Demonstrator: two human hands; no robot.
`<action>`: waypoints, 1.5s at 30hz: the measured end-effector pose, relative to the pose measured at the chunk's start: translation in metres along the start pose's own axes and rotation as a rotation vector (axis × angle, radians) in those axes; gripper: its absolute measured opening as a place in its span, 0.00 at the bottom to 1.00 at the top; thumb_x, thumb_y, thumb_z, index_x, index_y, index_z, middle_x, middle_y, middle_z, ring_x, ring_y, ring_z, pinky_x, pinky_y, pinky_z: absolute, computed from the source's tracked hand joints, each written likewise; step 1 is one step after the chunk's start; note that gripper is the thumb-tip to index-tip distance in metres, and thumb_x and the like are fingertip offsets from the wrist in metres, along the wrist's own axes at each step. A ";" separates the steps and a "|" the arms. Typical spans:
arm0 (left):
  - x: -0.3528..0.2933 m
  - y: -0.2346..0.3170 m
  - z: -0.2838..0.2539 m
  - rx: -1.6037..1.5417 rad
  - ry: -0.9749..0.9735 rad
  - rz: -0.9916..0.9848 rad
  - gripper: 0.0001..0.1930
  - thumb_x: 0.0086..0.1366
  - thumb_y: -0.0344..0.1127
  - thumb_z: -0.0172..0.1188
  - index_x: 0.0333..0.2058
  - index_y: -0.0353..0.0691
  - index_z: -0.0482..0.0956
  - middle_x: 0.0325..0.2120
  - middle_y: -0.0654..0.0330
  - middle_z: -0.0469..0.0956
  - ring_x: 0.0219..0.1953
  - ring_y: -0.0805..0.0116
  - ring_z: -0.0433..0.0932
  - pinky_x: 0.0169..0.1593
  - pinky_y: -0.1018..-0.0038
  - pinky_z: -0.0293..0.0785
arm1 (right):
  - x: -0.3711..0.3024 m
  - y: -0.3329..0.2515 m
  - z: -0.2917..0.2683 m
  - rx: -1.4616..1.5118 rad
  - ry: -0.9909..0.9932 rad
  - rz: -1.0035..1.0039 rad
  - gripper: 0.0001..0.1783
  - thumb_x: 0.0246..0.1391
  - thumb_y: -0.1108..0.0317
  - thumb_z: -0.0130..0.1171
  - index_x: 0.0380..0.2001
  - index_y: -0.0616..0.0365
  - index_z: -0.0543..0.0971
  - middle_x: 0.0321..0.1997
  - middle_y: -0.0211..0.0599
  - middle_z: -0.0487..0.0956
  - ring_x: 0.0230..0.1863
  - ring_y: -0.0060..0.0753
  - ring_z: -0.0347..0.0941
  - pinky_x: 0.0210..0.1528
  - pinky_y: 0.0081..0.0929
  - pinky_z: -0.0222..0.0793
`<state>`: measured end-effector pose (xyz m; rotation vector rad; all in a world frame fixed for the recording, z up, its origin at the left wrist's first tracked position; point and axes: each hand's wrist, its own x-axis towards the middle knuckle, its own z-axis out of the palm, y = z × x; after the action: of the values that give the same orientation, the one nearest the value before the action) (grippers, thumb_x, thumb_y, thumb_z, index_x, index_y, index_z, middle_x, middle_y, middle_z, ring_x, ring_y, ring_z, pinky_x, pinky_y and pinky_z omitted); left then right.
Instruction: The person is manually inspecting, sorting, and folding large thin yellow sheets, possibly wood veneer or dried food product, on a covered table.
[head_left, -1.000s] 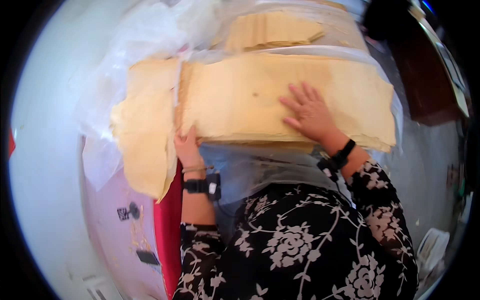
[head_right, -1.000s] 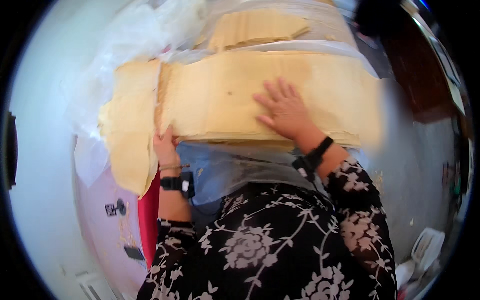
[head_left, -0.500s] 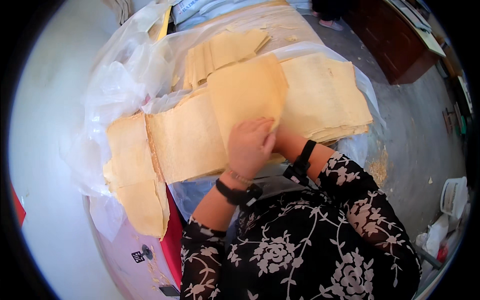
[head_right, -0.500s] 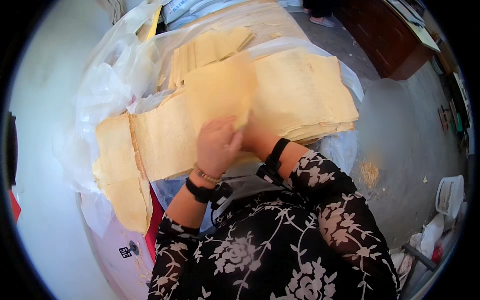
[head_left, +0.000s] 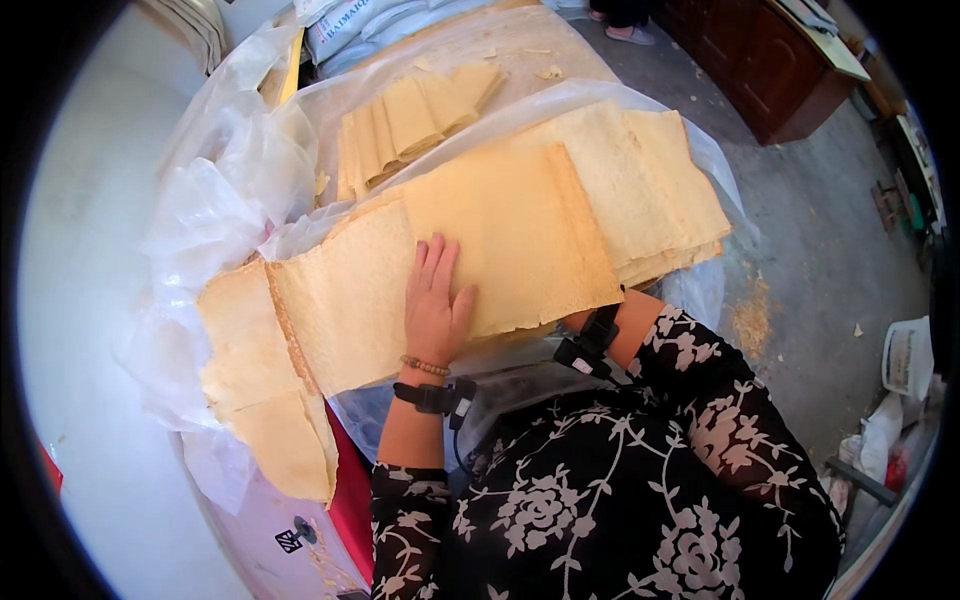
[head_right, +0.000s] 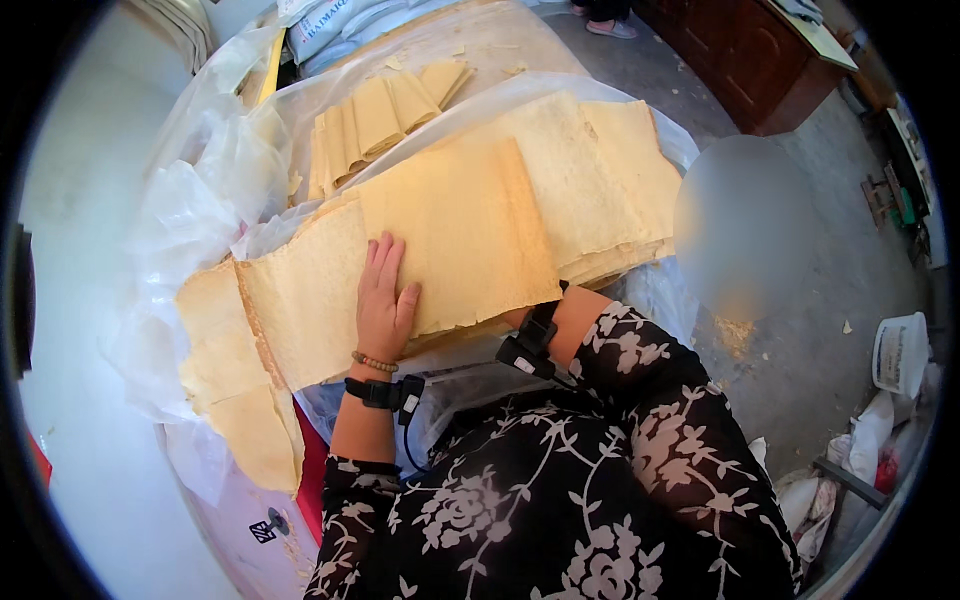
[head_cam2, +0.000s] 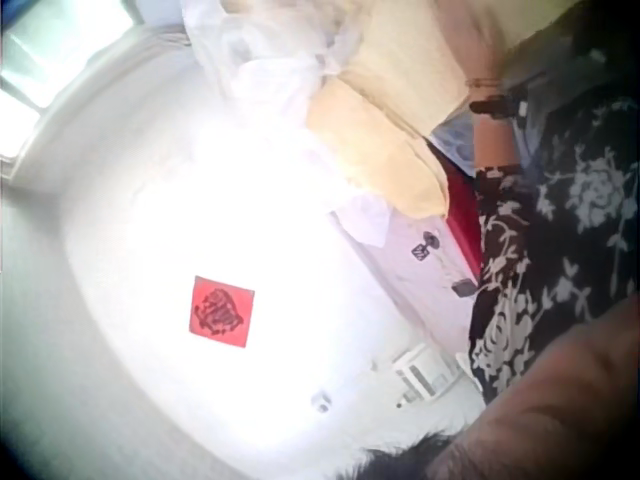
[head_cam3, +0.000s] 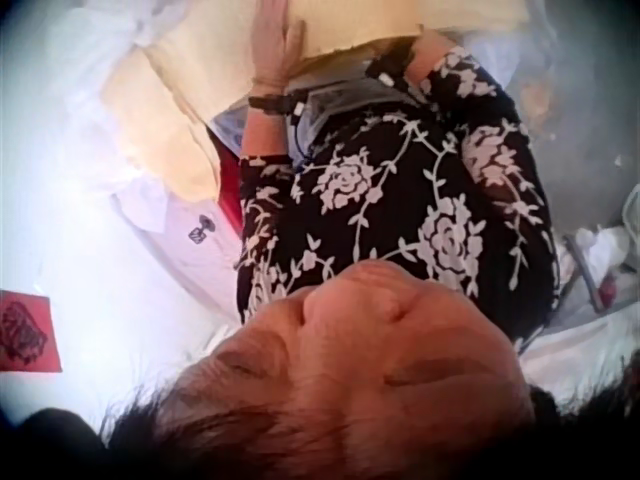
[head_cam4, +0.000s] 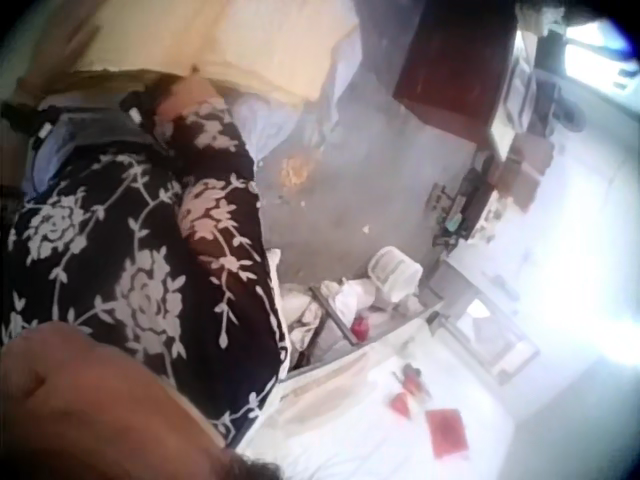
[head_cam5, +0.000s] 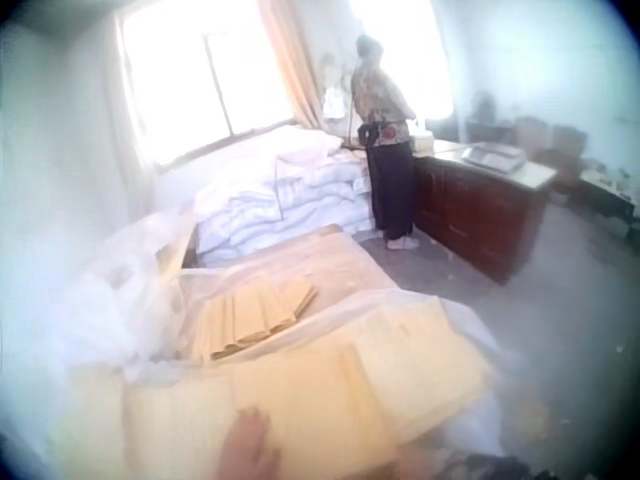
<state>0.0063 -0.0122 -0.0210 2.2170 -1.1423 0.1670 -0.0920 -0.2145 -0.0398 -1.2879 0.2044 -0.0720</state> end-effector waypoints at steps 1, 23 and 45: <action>0.001 0.001 0.004 0.049 -0.019 -0.032 0.30 0.65 0.43 0.55 0.63 0.38 0.66 0.66 0.49 0.62 0.69 0.44 0.56 0.69 0.55 0.53 | 0.009 -0.001 -0.001 0.211 0.063 0.058 0.27 0.63 0.44 0.50 0.56 0.50 0.75 0.52 0.37 0.76 0.52 0.35 0.69 0.55 0.37 0.65; 0.022 0.011 -0.011 -0.914 0.221 -1.030 0.20 0.65 0.33 0.61 0.50 0.23 0.72 0.42 0.49 0.79 0.40 0.66 0.81 0.40 0.75 0.77 | -0.005 -0.072 -0.045 -1.387 0.319 -0.510 0.39 0.44 0.57 0.70 0.62 0.50 0.70 0.60 0.43 0.73 0.61 0.48 0.67 0.62 0.42 0.64; -0.003 -0.086 -0.060 -0.518 -0.101 -0.708 0.17 0.61 0.28 0.63 0.48 0.28 0.76 0.38 0.52 0.83 0.36 0.71 0.82 0.40 0.76 0.77 | -0.112 -0.048 -0.022 -0.657 -0.327 -0.002 0.19 0.56 0.53 0.64 0.40 0.57 0.82 0.37 0.35 0.83 0.41 0.37 0.80 0.42 0.32 0.74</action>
<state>0.0813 0.0616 -0.0154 2.0189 -0.3265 -0.4856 -0.2027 -0.2304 0.0123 -1.9286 -0.0654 0.2217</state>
